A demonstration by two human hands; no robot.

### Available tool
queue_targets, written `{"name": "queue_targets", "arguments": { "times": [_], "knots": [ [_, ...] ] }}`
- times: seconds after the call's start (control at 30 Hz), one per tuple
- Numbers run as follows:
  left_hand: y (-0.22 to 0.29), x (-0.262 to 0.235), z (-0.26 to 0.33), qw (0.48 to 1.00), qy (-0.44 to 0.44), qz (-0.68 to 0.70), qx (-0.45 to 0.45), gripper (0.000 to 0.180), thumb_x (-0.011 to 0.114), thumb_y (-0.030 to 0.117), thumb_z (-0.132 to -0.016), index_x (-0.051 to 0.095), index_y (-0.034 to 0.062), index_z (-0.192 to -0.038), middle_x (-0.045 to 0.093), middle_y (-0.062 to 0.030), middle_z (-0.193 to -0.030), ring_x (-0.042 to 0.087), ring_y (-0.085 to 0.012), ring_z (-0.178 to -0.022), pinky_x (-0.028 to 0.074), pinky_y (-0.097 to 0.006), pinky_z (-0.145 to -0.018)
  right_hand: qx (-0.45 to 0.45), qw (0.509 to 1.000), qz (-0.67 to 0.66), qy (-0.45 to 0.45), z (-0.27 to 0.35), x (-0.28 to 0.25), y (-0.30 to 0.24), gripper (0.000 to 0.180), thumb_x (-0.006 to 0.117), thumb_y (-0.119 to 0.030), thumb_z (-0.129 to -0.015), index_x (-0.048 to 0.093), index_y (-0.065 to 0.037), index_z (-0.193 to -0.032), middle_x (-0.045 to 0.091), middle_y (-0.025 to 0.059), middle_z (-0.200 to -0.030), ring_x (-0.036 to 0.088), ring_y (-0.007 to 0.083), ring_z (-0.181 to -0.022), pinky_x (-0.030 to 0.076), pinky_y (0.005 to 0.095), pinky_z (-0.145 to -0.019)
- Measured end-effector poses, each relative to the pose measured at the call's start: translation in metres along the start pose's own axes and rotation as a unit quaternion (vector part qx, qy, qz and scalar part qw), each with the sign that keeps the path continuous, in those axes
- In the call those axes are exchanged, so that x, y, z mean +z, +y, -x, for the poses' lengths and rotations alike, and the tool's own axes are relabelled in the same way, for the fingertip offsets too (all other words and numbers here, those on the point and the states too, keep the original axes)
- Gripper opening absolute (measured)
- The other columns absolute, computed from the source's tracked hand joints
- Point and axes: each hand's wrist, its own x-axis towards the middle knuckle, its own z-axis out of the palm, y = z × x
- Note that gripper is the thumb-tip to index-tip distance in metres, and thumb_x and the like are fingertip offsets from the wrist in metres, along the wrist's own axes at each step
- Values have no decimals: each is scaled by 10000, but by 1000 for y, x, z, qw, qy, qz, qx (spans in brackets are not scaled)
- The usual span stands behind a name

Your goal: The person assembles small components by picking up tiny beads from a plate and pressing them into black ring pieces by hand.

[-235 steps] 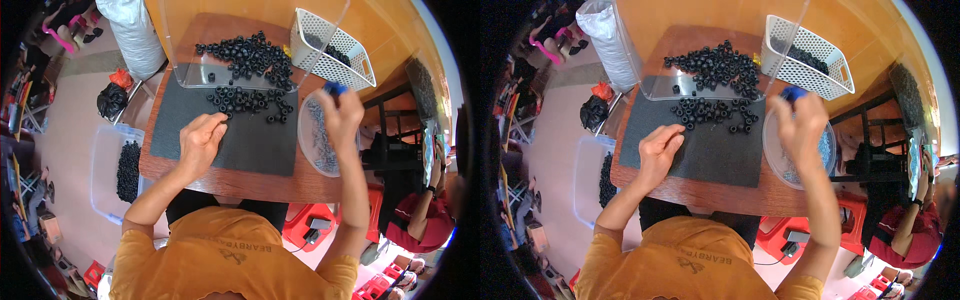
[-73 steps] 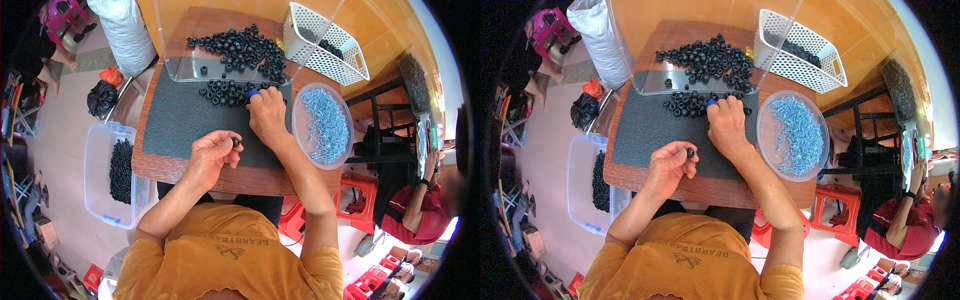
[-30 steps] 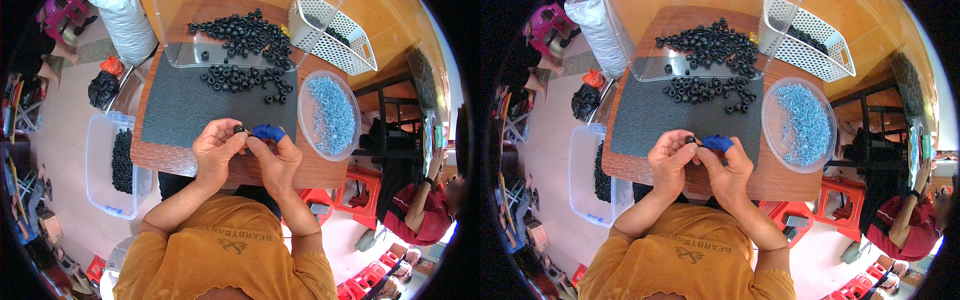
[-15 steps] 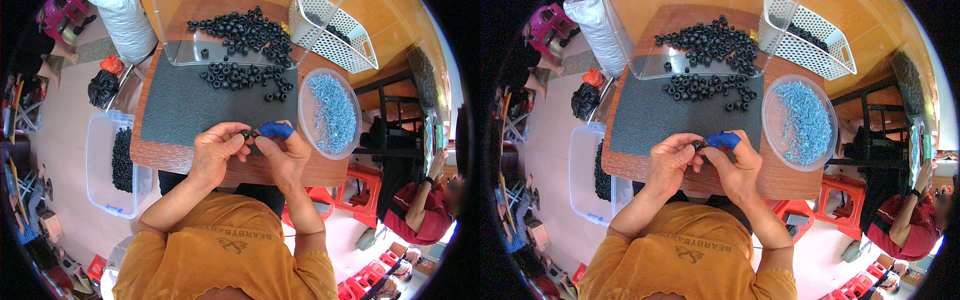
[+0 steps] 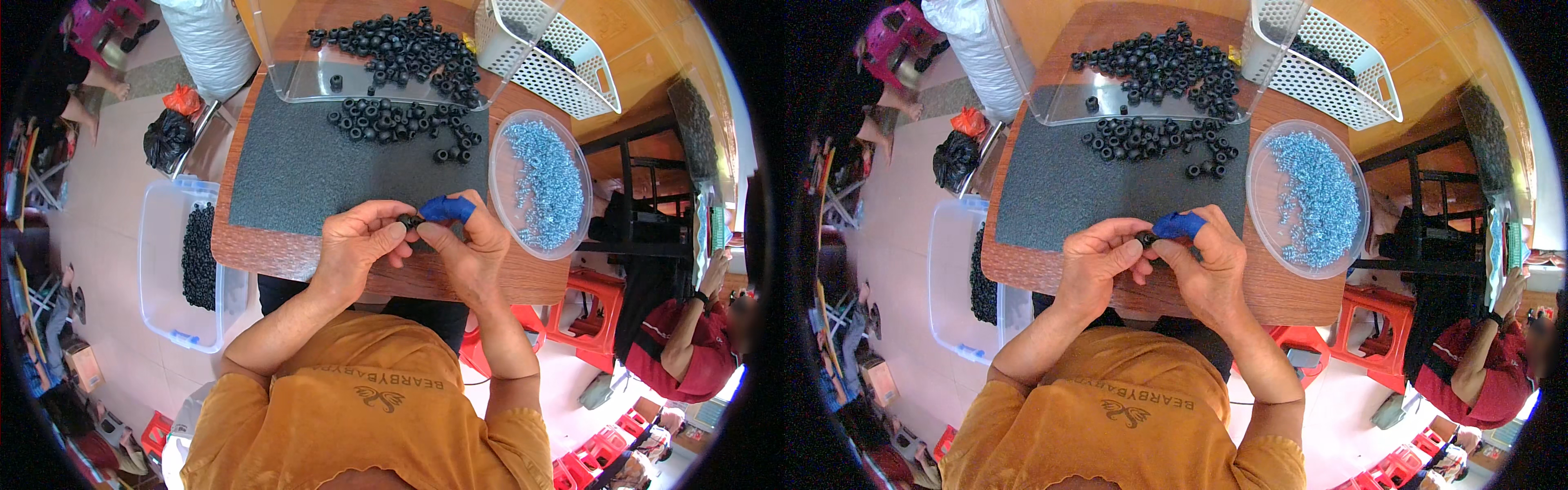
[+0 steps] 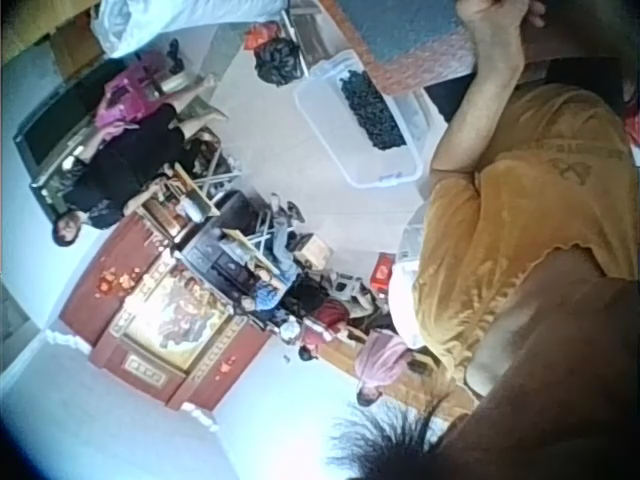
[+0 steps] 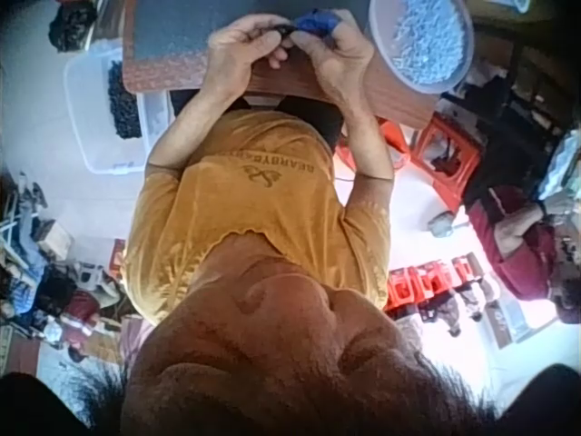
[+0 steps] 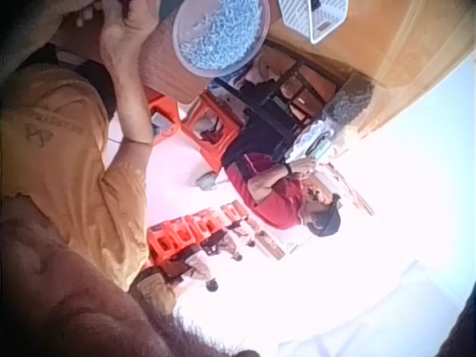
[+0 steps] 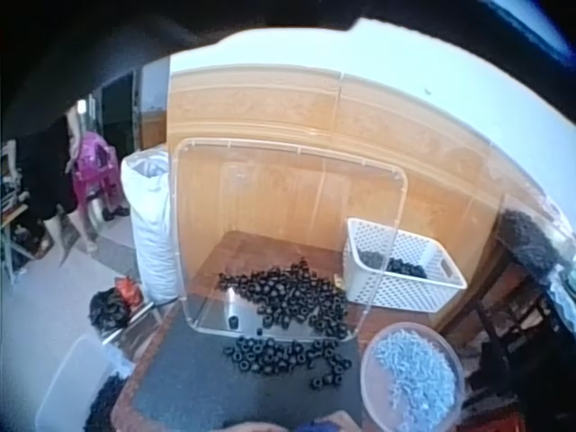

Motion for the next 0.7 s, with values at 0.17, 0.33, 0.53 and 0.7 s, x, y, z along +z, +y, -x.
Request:
{"name": "queue_targets", "arguments": {
  "times": [0.17,0.33,0.53,0.7],
  "knots": [
    [-3,-2,1,1000,-3,-5,0,253,602,62,-876,589,-57,-1099,662,-134,-868,620,-152,-675,521,-251,-583,-35,998,55,-13,-2,-2,0,163,671,79,-712,632,3,-851,574,51,-817,554,139,-762,435,248,-653],
    [-3,1,3,997,7,-68,24,236,584,46,-883,585,-61,-1094,663,-151,-871,624,-162,-675,527,-263,-577,-79,993,89,-3,-5,1,-1,175,680,60,-647,617,-21,-788,617,98,-807,559,275,-753,455,346,-646],
    [-2,-2,-1,999,-4,11,-41,252,603,96,-887,577,-53,-1089,661,-192,-863,644,-209,-663,546,-302,-547,-88,992,93,-6,-4,-2,2,192,685,64,-647,625,-38,-798,621,98,-825,564,271,-765,462,348,-659],
    [3,-2,-2,998,-17,17,-63,273,610,117,-886,567,-52,-1097,658,-201,-857,650,-224,-644,551,-309,-533,-39,997,60,-5,-3,-4,2,213,699,52,-647,643,-48,-827,621,85,-847,571,257,-801,465,332,-686]
  ]
}}
